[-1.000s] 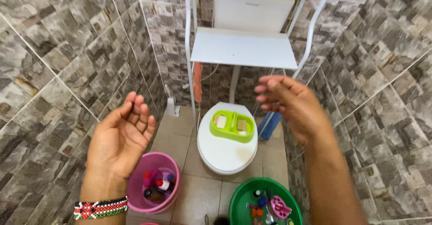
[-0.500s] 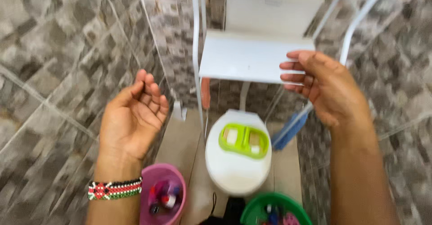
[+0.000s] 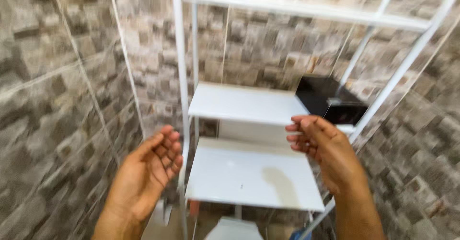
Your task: The person removes various toiletries and small items from a white wall-mounted shelf and places them into three colored buckets on the floor. Items include bottles, tubes, a comb, and small toys. The person handles items one by one, moving them from the shelf to the buckets.
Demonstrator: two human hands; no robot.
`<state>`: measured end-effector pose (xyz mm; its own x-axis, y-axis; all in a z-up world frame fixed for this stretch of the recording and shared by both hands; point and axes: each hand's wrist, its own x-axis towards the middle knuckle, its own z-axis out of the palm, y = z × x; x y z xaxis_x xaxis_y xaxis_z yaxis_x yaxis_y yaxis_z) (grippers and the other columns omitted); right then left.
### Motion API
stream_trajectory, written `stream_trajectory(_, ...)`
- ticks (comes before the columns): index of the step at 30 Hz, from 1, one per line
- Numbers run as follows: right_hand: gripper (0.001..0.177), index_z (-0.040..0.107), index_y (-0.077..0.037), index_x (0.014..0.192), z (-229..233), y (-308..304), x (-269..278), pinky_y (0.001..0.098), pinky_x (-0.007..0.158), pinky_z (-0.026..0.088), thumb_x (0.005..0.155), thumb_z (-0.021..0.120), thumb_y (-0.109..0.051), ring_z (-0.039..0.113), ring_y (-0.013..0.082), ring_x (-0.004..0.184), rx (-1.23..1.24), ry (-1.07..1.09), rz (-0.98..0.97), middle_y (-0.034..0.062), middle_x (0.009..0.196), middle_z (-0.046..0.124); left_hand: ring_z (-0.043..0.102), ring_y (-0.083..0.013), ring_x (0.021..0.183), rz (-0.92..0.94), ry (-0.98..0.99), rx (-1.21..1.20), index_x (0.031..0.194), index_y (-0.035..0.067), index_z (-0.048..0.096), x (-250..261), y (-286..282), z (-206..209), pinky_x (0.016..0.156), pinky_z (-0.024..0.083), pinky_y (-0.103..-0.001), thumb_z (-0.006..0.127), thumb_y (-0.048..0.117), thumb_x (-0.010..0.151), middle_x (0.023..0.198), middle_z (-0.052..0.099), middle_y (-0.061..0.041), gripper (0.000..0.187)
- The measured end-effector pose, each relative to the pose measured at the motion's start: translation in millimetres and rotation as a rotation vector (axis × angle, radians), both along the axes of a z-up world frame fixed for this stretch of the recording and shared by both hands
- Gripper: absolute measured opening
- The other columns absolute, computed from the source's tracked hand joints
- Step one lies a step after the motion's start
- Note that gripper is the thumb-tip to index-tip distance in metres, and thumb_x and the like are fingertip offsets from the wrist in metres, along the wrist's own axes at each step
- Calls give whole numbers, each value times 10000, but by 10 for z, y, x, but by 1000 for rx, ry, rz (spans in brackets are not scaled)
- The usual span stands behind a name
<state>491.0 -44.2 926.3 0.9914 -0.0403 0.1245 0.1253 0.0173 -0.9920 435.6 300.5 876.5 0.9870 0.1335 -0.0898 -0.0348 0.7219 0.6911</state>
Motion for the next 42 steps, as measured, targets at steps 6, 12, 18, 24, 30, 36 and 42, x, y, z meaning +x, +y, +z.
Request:
stream_trajectory(6,332,721,-41,1135,466,-248,-106,340,777,564,968,597,-301,705,173,870,31,-115,-134,100,1013,767,669,-186,979,-406,-133,213,1270,29,651,390,-548,736,855,559,-378,532,277,968,1130,722,-88,408)
stream_trajectory(12,326,752,-65,1115,850,-569,-132,326,756,568,955,610,-311,713,174,852,-90,-207,-288,84,978,786,673,-183,989,-416,-264,313,1275,52,645,614,-815,1365,850,568,-360,532,284,952,1121,722,-82,413)
stream_trajectory(18,324,759,-56,1103,402,-1029,171,357,776,552,955,669,-330,704,227,868,-457,-393,-516,71,942,775,628,-156,979,-356,-133,-58,1282,77,613,924,-945,923,844,532,-347,577,200,954,1141,686,-50,352)
stream_trajectory(24,572,693,-63,1219,-40,-898,393,483,944,507,794,818,-425,636,373,1114,-1145,-414,-802,176,1163,697,669,-169,989,-300,-76,-266,1222,72,599,1080,-927,465,860,560,-352,549,140,930,1106,685,-77,303)
stream_trajectory(30,1006,503,71,1424,-150,-898,888,573,1041,392,745,771,-621,445,478,1303,-1473,-629,-713,337,1367,528,670,-183,979,-354,-151,-299,1168,67,628,1039,-907,577,846,560,-352,569,107,951,1061,686,-75,228)
stream_trajectory(36,1073,509,17,1454,-77,-1064,1503,574,1140,390,823,550,-851,437,515,1386,-1486,-141,-517,378,1420,508,679,-165,954,-279,-186,-258,1139,67,643,861,-632,636,815,570,-341,552,107,947,1104,700,-71,216)
stream_trajectory(42,1279,442,32,1519,39,-1086,1977,597,1149,412,677,553,-925,530,494,1375,-1500,126,-341,348,1433,560,670,-144,918,-169,-196,-236,1151,66,657,744,-320,634,805,567,-327,549,97,960,1112,699,-62,222)
